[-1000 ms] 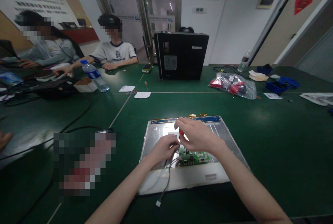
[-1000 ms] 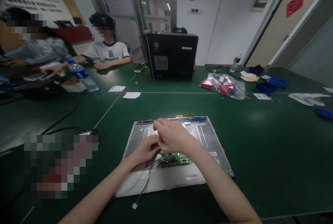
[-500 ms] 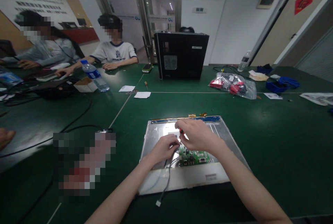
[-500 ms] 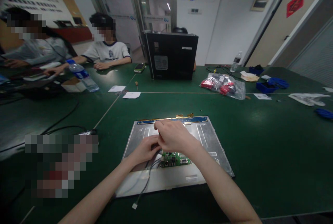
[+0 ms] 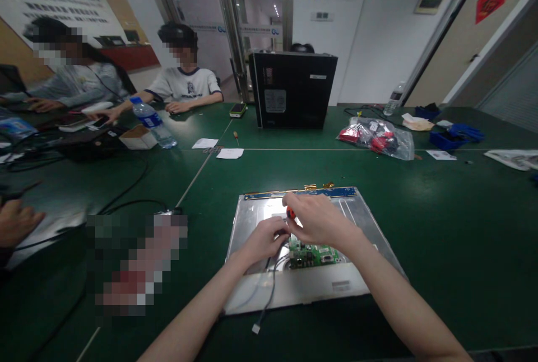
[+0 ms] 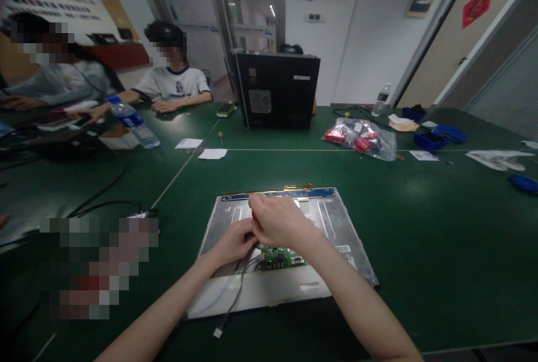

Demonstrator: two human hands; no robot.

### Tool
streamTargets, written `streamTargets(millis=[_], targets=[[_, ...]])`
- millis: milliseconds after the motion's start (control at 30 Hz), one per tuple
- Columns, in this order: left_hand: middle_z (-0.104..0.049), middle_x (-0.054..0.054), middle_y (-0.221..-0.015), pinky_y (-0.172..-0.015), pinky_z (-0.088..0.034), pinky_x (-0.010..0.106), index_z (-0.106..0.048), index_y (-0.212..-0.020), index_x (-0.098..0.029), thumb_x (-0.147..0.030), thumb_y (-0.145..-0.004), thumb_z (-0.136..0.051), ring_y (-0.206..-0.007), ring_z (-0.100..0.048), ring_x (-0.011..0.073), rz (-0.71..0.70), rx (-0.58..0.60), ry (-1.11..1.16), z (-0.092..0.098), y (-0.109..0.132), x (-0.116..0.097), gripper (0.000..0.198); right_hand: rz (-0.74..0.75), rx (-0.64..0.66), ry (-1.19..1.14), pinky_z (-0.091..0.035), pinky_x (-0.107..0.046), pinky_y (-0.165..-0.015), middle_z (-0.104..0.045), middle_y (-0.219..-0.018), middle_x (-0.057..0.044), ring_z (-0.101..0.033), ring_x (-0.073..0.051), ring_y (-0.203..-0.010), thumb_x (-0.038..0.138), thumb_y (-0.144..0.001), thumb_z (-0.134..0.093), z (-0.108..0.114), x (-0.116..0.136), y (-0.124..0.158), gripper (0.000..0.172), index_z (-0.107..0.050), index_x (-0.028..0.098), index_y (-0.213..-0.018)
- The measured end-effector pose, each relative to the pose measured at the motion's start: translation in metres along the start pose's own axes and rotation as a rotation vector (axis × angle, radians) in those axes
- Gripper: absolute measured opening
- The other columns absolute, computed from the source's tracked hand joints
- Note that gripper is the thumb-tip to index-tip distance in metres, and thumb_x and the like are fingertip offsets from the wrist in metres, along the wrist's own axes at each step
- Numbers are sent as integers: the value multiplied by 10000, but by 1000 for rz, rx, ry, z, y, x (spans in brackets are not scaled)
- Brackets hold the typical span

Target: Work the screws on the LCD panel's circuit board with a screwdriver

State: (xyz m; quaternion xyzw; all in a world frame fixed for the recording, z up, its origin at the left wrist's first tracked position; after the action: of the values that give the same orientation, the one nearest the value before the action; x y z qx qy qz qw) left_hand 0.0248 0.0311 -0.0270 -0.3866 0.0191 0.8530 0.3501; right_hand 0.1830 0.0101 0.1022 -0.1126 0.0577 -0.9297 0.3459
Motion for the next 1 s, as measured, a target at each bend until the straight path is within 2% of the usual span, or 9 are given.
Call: streamTargets(millis=[100, 200, 300, 367, 533, 667, 767, 833, 1000], targets=[[-658, 36, -793, -699, -464, 276, -632, -761, -161, -105, -790, -564, -753, -598, 178, 12, 10, -4, -1, 0, 1, 93, 25, 17, 14, -213, -268, -509, -671, -837, -41, -553, -142, -634, 208, -842, -488, -1, 0, 0, 160, -504, 168, -996], [-670, 52, -842, -737, -473, 296, -652, -808, -162, -117, -802, -567, -800, -608, 191, 15, 18, -6, -1, 0, 1, 96, 8, 24, 79, -200, -267, -498, -673, -791, -28, -550, -137, -603, 275, -888, -495, -3, -2, -2, 116, -527, 183, -952], [-674, 59, -886, -772, -474, 309, -667, -870, -166, -103, -800, -571, -845, -610, 199, 18, 15, 0, -1, 0, 0, 135, -38, 35, 114, -200, -266, -499, -644, -671, -15, -545, -139, -565, 391, -918, -485, -3, -3, -3, 218, -547, 188, -869], [-672, 53, -887, -769, -473, 303, -666, -871, -168, -96, -799, -569, -844, -608, 196, 14, 9, 17, 0, 0, -1, 141, -40, 15, 106, -211, -265, -508, -637, -671, -22, -550, -146, -586, 419, -916, -478, -1, -2, -2, 261, -549, 182, -831], [-657, 35, -814, -723, -469, 284, -647, -800, -160, -82, -792, -556, -774, -596, 179, 1, 0, 22, 1, 0, -2, 120, 25, -31, -15, -264, -261, -543, -645, -870, -58, -554, -152, -720, 251, -845, -486, 3, 2, 0, 128, -538, 157, -916], [-667, 45, -833, -721, -474, 286, -648, -806, -158, -94, -794, -568, -780, -601, 186, 21, 35, 11, 0, 0, 0, 103, -4, -15, 14, -221, -266, -507, -656, -822, -38, -534, -136, -628, 194, -840, -466, 0, 0, -1, 143, -521, 165, -968], [-674, 43, -835, -719, -474, 282, -666, -827, -163, -85, -791, -571, -788, -608, 188, 27, 47, -9, 1, 0, -2, 128, -27, -9, 56, -212, -257, -490, -659, -743, -14, -536, -130, -578, 245, -885, -482, -1, -2, -2, 103, -525, 177, -949], [-678, 40, -850, -726, -474, 280, -677, -832, -167, -80, -790, -574, -796, -612, 186, 27, 44, -13, 2, -1, -5, 141, -37, 3, 89, -216, -252, -486, -659, -706, -9, -550, -131, -561, 308, -915, -481, 0, -2, -2, 138, -539, 184, -916], [-684, 41, -908, -779, -478, 279, -686, -804, -169, -74, -794, -564, -849, -618, 184, -10, 4, 13, 4, -2, -9, 155, -104, 36, 204, -193, -273, -483, -667, -654, -56, -618, -179, -598, 453, -954, -386, 0, 1, -3, 347, -576, 183, -847]])
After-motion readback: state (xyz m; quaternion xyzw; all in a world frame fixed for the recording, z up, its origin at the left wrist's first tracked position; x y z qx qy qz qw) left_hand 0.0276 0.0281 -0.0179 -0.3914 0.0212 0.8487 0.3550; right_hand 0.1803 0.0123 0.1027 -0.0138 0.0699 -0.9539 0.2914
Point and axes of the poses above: each hand's wrist, its own y-axis away from the middle knuckle, its own z-axis out of the back of the hand, x = y × z, the point moved 2 cm from there along -y, towards the middle knuckle
